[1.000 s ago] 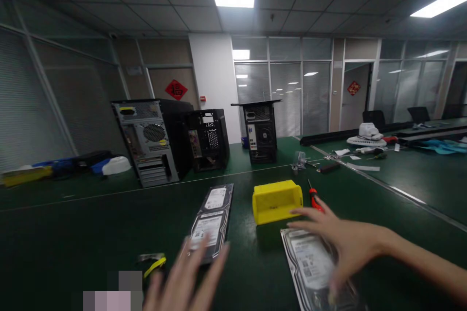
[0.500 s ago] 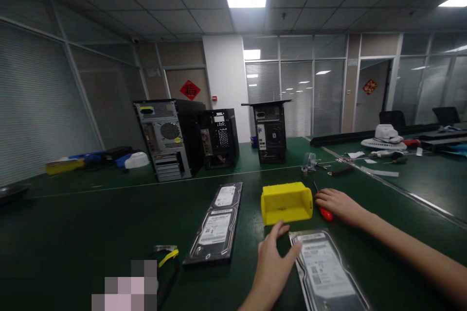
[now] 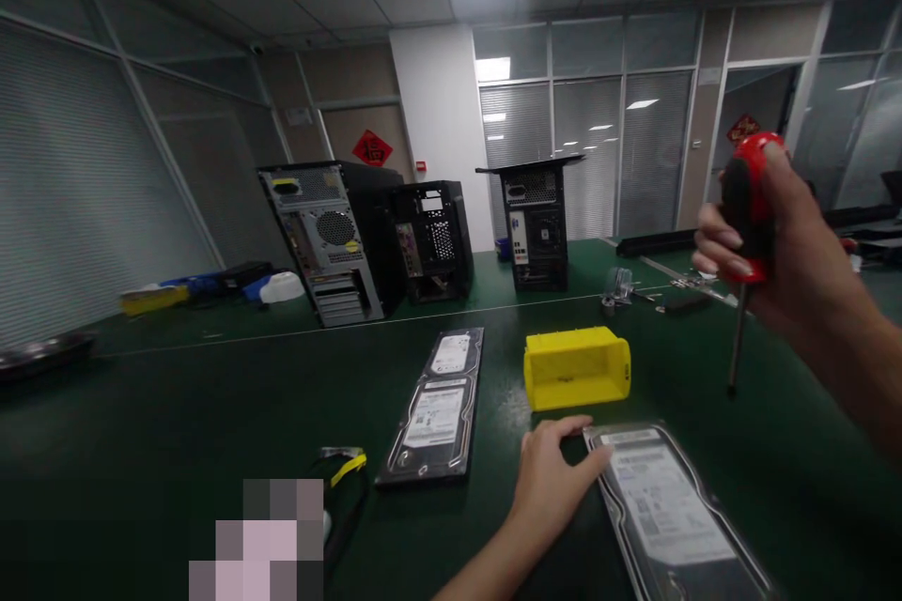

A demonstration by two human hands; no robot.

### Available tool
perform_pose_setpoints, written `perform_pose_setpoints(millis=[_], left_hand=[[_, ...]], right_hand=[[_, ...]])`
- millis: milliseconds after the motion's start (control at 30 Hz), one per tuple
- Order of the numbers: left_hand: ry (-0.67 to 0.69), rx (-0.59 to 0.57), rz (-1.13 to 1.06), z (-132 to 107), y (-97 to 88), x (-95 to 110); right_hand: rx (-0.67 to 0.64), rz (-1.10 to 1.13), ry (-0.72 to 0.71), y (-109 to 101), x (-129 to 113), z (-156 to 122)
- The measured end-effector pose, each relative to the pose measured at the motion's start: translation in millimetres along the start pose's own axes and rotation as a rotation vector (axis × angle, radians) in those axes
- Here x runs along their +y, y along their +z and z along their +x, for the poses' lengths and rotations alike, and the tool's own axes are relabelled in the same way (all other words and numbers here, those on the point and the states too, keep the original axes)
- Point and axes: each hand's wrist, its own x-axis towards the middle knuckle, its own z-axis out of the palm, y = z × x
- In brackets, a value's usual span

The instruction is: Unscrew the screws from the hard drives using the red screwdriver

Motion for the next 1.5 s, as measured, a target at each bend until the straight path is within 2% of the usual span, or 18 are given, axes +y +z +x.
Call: perform_pose_setpoints(millis=[100,200,333,500,767,1233,1500], left_hand=[[-0.001,0.023,-0.018,5,4.2,-6],[0.013,0.015,-0.073,9,5.2,-9],[0.04,-0.04,-0.166,11,3.5,-9],[0.011,-0.027,-0.197,11,2.3,-7],[0.045,-0.056,-0.246,13,3.6,-6],[0.036,-0.056,-0.258,13,3.5,-8],[0.047,-0.053,-0.265,15,5.8,-13]], right_hand=[[-0.053,0.191,0.11,28,12,-3],[-0.032,0.256,0.162,44,41,-7],[-0.073,0.231,0.196,56,75,-15],[-0.057,0.187,0.221,62,96,-26],[-0.045,0.29,0.19,61,105,-28],[-0.096,0.183,0.124,68,104,-37],[-0.106,0.167,0.144,69,104,-38]])
